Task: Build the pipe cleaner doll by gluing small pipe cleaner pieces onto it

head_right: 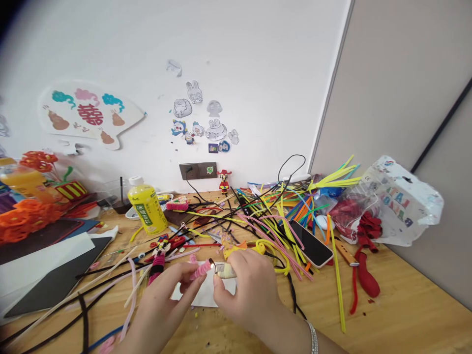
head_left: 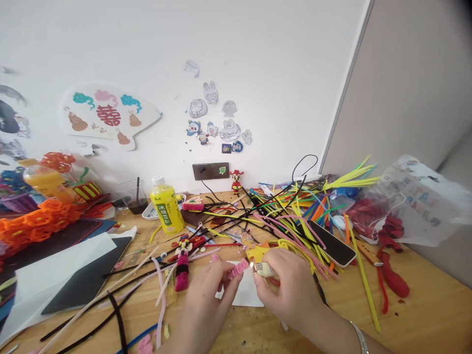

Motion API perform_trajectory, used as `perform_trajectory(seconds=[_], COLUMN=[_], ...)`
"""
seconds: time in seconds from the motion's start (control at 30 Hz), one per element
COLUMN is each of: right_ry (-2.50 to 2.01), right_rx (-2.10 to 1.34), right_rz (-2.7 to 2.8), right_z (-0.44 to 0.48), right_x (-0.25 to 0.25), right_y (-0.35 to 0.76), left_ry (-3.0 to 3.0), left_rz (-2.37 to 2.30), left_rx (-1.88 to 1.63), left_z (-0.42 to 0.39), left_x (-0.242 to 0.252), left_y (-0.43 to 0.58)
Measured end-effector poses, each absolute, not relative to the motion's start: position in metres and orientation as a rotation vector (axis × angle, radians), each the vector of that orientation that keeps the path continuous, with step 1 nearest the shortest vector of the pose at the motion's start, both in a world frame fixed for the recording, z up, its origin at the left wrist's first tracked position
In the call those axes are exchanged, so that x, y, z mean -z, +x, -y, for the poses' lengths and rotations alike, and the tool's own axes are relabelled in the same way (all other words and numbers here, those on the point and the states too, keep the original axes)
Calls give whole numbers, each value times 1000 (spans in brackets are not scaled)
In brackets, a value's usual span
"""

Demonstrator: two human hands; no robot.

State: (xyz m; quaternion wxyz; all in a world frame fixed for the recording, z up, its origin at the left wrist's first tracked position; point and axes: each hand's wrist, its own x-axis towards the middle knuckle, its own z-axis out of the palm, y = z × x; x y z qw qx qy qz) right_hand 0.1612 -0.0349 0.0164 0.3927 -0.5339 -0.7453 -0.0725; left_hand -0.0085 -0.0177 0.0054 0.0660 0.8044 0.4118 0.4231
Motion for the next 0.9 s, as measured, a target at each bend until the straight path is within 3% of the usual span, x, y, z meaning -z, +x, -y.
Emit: perform_trajectory(seconds=[0.9], right_ry=[-1404], right_rx=[183], right_rz=[1885], right_z=[34], right_x=[-16], right_y=[162], left_ry=[2842], left_rz=[-1076], left_rx=[-1477], left_z=[14], left_x=[-4], left_y=[-13])
